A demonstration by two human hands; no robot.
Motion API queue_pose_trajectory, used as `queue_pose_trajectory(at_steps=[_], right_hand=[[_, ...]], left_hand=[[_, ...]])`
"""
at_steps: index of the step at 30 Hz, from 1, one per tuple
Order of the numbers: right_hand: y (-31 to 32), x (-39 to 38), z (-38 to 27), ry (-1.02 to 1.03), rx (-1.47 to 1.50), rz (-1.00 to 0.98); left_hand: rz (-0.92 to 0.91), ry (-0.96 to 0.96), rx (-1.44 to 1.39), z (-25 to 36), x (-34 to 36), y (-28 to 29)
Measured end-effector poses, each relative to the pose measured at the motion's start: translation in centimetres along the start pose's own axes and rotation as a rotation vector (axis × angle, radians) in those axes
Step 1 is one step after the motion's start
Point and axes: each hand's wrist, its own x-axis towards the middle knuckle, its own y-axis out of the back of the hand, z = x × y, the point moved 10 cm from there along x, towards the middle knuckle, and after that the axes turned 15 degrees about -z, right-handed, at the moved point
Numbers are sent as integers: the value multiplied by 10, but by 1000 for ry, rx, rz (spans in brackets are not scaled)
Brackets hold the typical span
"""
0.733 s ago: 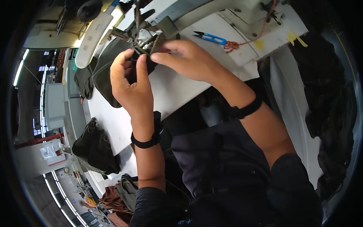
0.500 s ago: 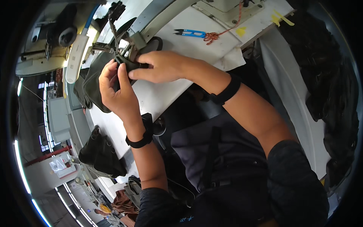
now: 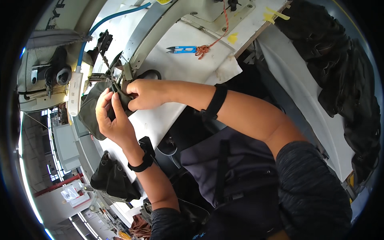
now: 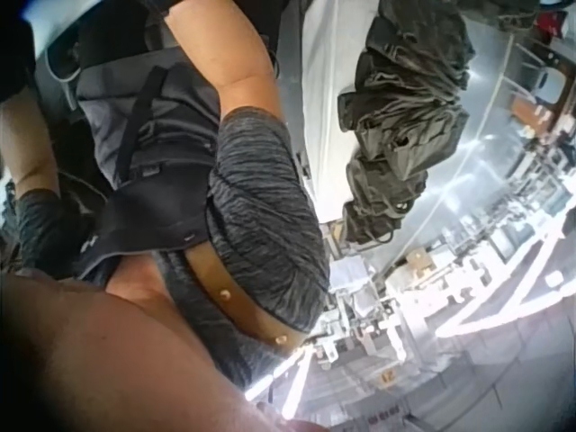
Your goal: The person operates an industrial sewing machine to stitch a zipper onto a dark green fabric bag. They repeatedly guide the bag under the needle, align the zipper tape, and sew along the edges. The person frequently pauses to reposition the bag, check the stitching, and adjust the zipper pull.
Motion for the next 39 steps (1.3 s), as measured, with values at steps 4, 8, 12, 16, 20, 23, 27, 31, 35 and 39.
queue_pose_trajectory(at_steps=[4, 8, 12, 16, 20, 23, 27, 31, 35, 39], right_hand=[[7, 4, -1, 48, -171, -8], [18, -23, -37, 73, -685, 169], [14, -40, -51, 275, -836, 377], [12, -38, -29, 337, -544, 339], [7, -20, -4, 300, 186, 174], [6, -18, 3, 202, 396, 170], [19, -32, 16, 185, 177, 374], [23, -38, -1, 227, 76, 481], [13, -44, -13, 165, 255, 473], [7, -45, -19, 141, 316, 529]], left_hand=[[8, 1, -12, 2, 0, 1], [17, 23, -93, -6, -2, -4], [50, 63, -176, -7, -6, -7], [68, 81, -171, -14, -6, -8], [54, 153, -239, -16, -5, -10], [17, 221, -309, -22, -4, -8], [44, 148, -225, -9, -8, -11], [86, 168, -313, -15, -9, -15], [43, 333, -565, -24, -9, -16], [-33, 382, -696, -31, -4, -15]])
